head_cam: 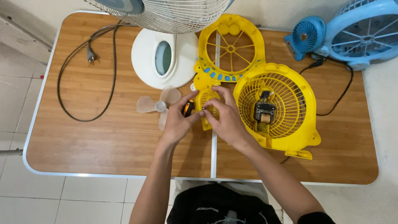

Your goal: The person disassembles a yellow table fan by removing screws from the rear grille and motor housing using a screwdriver. They separate the motor cover, expose the motor, and continue unscrewing components on a wooden table.

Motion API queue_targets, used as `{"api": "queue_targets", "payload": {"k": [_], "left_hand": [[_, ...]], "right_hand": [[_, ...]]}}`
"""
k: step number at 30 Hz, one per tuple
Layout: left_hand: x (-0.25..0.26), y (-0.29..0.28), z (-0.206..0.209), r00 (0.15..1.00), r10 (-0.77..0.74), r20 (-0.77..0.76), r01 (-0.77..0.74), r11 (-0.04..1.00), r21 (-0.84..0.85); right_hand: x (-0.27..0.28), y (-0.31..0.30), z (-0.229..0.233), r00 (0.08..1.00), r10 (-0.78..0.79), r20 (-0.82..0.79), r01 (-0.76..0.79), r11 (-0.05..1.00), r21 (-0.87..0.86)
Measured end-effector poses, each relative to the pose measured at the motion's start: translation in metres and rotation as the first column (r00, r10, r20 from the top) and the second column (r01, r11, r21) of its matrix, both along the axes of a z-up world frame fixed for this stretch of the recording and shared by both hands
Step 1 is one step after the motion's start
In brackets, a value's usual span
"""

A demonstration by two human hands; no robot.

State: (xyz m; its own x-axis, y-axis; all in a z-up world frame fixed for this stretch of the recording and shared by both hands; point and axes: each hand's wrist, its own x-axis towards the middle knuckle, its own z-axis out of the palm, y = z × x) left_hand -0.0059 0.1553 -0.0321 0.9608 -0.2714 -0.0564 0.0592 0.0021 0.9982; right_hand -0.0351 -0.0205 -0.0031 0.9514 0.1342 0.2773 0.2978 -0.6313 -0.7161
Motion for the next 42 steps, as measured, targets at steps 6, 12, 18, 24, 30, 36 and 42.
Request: {"api": "queue_targets", "payload": {"k": [6, 12, 18, 24, 30, 36, 42], "left_hand": [[0.001, -0.002, -0.005, 0.981, 0.05, 0.188, -0.063, 0.996, 0.063], [0.005, -0.009, -0.023, 0.983, 0.183, 0.017, -0.183, 0.983, -0.005], [0.018, 0.014, -0.038, 0.97, 0.232, 0.077, -0.231, 0.973, -0.024], [0.028, 0.038, -0.033, 0.943, 0.288, -0.165, -0.299, 0.953, -0.046], [0.034, 0.043, -0.034, 0.928, 0.281, -0.244, -0.296, 0.955, -0.029], [0.037, 0.04, -0.047, 0.955, 0.235, -0.181, -0.255, 0.962, -0.094], [0.04, 0.038, -0.052, 0.963, 0.204, -0.178, -0.226, 0.967, -0.114]], "right_hand": [[0.003, 0.006, -0.005, 0.995, 0.015, 0.097, -0.003, 0.992, -0.125], [0.003, 0.008, -0.021, 0.944, 0.016, 0.329, 0.049, 0.98, -0.191], [0.032, -0.013, -0.028, 0.989, -0.131, -0.064, 0.145, 0.922, 0.359], [0.075, -0.016, -0.024, 0.947, -0.037, -0.319, 0.083, 0.988, 0.133], [0.093, 0.007, -0.038, 0.882, -0.057, -0.468, -0.012, 0.99, -0.143], [0.108, 0.011, -0.045, 0.856, -0.229, -0.464, -0.026, 0.876, -0.481], [0.118, 0.016, -0.061, 0.789, -0.303, -0.535, -0.064, 0.825, -0.562]]}}
